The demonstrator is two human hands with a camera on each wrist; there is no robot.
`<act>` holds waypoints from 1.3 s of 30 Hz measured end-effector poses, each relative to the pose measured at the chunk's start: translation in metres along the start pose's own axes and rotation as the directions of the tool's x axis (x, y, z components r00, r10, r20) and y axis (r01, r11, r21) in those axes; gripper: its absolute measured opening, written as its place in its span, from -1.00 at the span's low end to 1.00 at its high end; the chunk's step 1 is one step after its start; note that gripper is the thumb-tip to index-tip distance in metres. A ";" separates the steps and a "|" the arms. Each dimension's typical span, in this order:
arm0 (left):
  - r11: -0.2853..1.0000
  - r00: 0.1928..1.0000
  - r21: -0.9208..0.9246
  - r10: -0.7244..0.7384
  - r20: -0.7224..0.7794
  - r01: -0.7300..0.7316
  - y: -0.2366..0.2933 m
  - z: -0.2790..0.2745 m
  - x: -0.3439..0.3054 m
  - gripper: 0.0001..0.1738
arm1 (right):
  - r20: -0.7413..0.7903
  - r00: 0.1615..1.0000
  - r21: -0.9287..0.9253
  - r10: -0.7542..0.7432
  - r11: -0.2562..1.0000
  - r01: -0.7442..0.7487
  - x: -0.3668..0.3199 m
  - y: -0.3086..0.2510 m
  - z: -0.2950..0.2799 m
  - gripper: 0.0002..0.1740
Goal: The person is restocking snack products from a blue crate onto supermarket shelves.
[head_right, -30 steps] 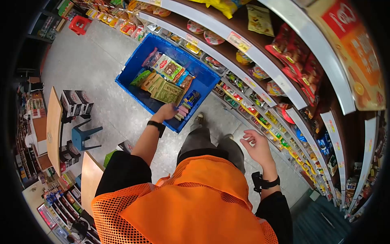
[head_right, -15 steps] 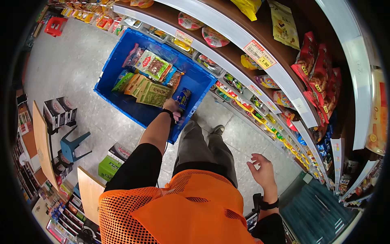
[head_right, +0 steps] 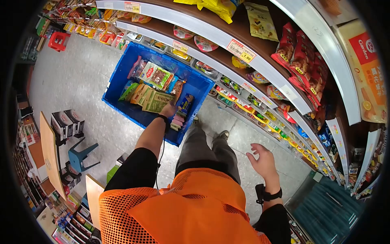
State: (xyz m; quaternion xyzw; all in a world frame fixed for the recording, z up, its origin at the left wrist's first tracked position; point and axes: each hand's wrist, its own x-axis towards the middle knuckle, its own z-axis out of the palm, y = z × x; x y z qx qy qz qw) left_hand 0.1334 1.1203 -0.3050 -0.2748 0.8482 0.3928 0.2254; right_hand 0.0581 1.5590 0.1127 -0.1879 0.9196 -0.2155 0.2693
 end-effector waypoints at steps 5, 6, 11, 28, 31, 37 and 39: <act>0.968 0.971 0.172 -0.205 0.123 0.183 0.031 -0.004 -0.006 -0.39 | 0.000 0.999 0.026 0.035 0.999 -0.035 -0.013 0.006 0.010 -0.61; 0.957 0.950 0.220 -0.233 0.210 0.187 0.035 -0.003 -0.001 -0.37 | 0.009 0.999 0.020 0.049 0.999 -0.049 -0.019 0.010 0.012 -0.61; 0.976 0.991 0.179 -0.109 -0.080 0.122 -0.013 0.049 0.042 -0.56 | 0.044 0.989 -0.008 0.144 0.990 -0.144 -0.032 0.030 0.015 -0.60; 0.824 0.897 -0.519 0.386 0.217 -0.229 0.112 -0.219 -0.173 -0.82 | -0.038 0.933 -0.120 -0.358 0.928 0.352 0.046 -0.037 -0.020 -0.40; 0.717 0.766 -0.667 0.540 0.349 -0.202 0.177 -0.254 -0.231 -0.82 | -0.052 0.811 -0.090 -0.583 0.811 0.578 0.058 -0.087 -0.033 -0.11; 0.587 0.560 -0.754 0.746 0.361 -0.295 0.288 -0.254 -0.271 -0.86 | -0.058 0.689 -0.197 -0.723 0.685 0.702 0.040 -0.104 -0.076 -0.15; 0.586 0.512 -0.761 0.761 0.398 -0.280 0.325 -0.236 -0.274 -0.88 | -0.017 0.685 -0.244 -0.729 0.667 0.704 0.023 -0.080 -0.102 -0.30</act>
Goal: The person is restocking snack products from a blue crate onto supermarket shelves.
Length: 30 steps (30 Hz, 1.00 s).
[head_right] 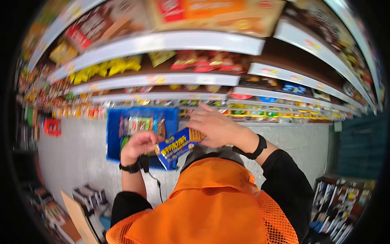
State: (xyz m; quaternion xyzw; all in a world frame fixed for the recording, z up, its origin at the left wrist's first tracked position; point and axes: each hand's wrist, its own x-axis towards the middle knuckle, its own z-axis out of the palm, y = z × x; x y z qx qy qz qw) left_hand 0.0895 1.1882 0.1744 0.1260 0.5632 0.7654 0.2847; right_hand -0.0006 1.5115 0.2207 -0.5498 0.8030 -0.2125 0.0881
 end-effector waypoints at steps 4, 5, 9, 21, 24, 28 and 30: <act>0.997 0.986 -0.078 0.037 0.161 -0.025 0.004 0.043 0.074 -0.88 | -0.066 0.988 0.082 0.137 0.988 -0.132 -0.074 0.013 -0.057 -0.41; 0.993 0.977 -0.113 0.063 0.203 -0.040 0.007 0.057 0.094 -0.88 | -0.096 0.981 0.058 0.171 0.984 -0.166 -0.096 0.018 -0.070 -0.41; 0.993 0.941 -0.120 0.036 0.337 0.005 0.022 0.125 0.184 -0.81 | -0.255 0.931 0.030 0.261 0.965 -0.262 -0.190 0.026 -0.119 -0.41; 0.928 0.960 0.356 0.004 0.280 -0.108 0.058 0.355 0.407 -0.53 | -0.654 0.645 -0.128 0.396 0.782 -0.610 -0.419 0.082 -0.189 -0.40; 0.925 0.980 0.362 0.043 0.196 -0.113 0.061 0.380 0.443 -0.55 | -0.717 0.583 -0.143 0.381 0.739 -0.658 -0.449 0.098 -0.202 -0.36; 0.981 0.998 0.190 0.038 0.042 -0.045 0.061 0.414 0.480 -0.59 | -0.891 0.392 -0.168 0.227 0.639 -0.751 -0.484 0.111 -0.210 -0.38; 0.981 0.990 0.154 0.128 -0.061 -0.117 0.051 0.432 0.504 -0.57 | -0.913 0.340 -0.119 0.227 0.649 -0.752 -0.507 0.116 -0.202 -0.40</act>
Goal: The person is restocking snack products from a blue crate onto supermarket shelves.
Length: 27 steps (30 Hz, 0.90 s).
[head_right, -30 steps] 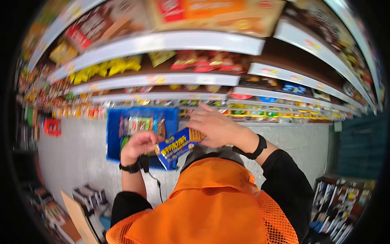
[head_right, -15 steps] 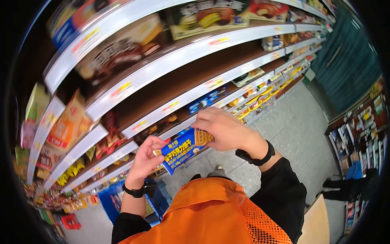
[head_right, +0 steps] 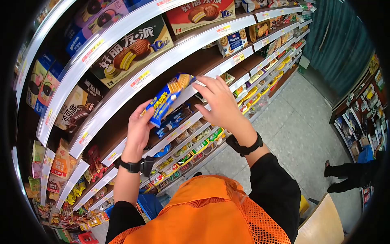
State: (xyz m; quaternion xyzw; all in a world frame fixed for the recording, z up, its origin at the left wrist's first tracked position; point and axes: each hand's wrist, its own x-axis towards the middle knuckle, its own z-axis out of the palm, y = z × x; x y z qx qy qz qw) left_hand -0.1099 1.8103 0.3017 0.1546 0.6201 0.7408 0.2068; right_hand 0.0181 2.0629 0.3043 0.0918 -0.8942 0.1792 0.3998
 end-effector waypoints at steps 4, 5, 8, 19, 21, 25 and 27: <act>0.995 0.993 -0.086 0.050 -0.108 -0.059 -0.023 0.039 0.051 -0.41 | -0.017 0.993 0.065 0.118 0.991 -0.117 -0.041 0.031 0.003 -0.46; 0.989 0.993 -0.136 0.051 -0.102 -0.065 -0.028 0.050 0.063 -0.38 | 0.004 0.989 0.066 0.149 0.987 -0.148 -0.049 0.036 0.002 -0.47; 0.986 0.993 -0.144 0.068 -0.093 -0.081 -0.029 0.087 0.092 -0.35 | 0.046 0.987 0.104 0.157 0.981 -0.161 -0.074 0.044 -0.001 -0.51; 0.910 0.992 0.406 0.047 0.116 -0.091 -0.022 0.151 0.174 -0.11 | 0.094 0.955 0.068 0.280 0.955 -0.287 -0.130 0.044 -0.021 -0.63; 0.586 0.983 0.792 0.155 0.097 -0.171 -0.021 0.157 0.182 -0.13 | 0.095 0.951 0.069 0.294 0.951 -0.301 -0.135 0.042 -0.025 -0.63; 0.519 0.988 0.840 0.084 0.133 -0.157 -0.022 0.161 0.188 -0.19 | 0.111 0.932 0.065 0.346 0.933 -0.355 -0.140 0.031 -0.029 -0.65; 0.382 0.974 0.897 0.119 0.192 -0.223 -0.024 0.161 0.183 -0.20 | 0.121 0.930 0.061 0.346 0.933 -0.355 -0.140 0.026 -0.029 -0.65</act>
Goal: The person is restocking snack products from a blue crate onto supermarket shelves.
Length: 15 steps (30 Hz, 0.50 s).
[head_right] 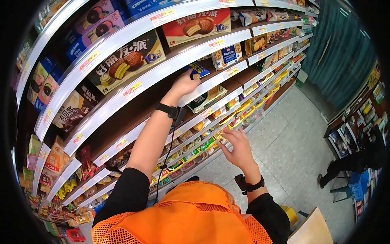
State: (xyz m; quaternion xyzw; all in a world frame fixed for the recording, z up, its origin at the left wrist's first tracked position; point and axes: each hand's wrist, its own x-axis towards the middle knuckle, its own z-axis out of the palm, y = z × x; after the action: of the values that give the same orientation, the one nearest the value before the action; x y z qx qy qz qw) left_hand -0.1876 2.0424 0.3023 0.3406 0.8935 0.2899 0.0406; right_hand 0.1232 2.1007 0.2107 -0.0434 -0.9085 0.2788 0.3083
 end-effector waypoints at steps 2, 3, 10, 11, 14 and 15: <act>1.000 1.000 -0.017 0.013 0.026 -0.012 -0.003 0.000 -0.008 -0.21 | 0.018 1.000 -0.008 -0.005 1.000 0.005 -0.002 -0.005 0.001 -0.65; 0.998 0.990 0.031 0.065 -0.122 -0.061 -0.004 0.004 -0.019 -0.22 | 0.018 1.000 -0.005 -0.005 1.000 0.005 -0.002 -0.007 0.004 -0.65; 0.793 0.780 -0.189 0.606 0.152 -0.579 -0.052 -0.038 -0.188 -0.43 | 0.150 0.987 0.078 -0.065 0.995 0.054 0.011 -0.028 0.038 -0.67; 0.812 0.763 -0.260 0.581 0.283 -0.522 -0.075 -0.037 -0.216 -0.42 | 0.135 0.982 0.119 -0.130 0.986 0.114 0.013 -0.032 0.053 -0.70; 0.973 0.809 -0.142 0.232 0.541 -0.184 -0.141 -0.039 -0.297 -0.41 | 0.334 0.924 0.215 -0.186 0.970 0.117 0.020 -0.061 0.090 -0.73; 0.982 0.837 -0.151 0.177 0.517 -0.115 -0.173 -0.031 -0.328 -0.41 | 0.386 0.893 0.251 -0.230 0.958 0.138 0.021 -0.071 0.107 -0.73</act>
State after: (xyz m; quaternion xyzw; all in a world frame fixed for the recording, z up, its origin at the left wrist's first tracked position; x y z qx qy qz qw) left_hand -0.0462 1.7157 0.1919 0.4714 0.8013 0.2376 0.2816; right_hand 0.0501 1.9948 0.1897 0.1368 -0.9170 0.3483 0.1380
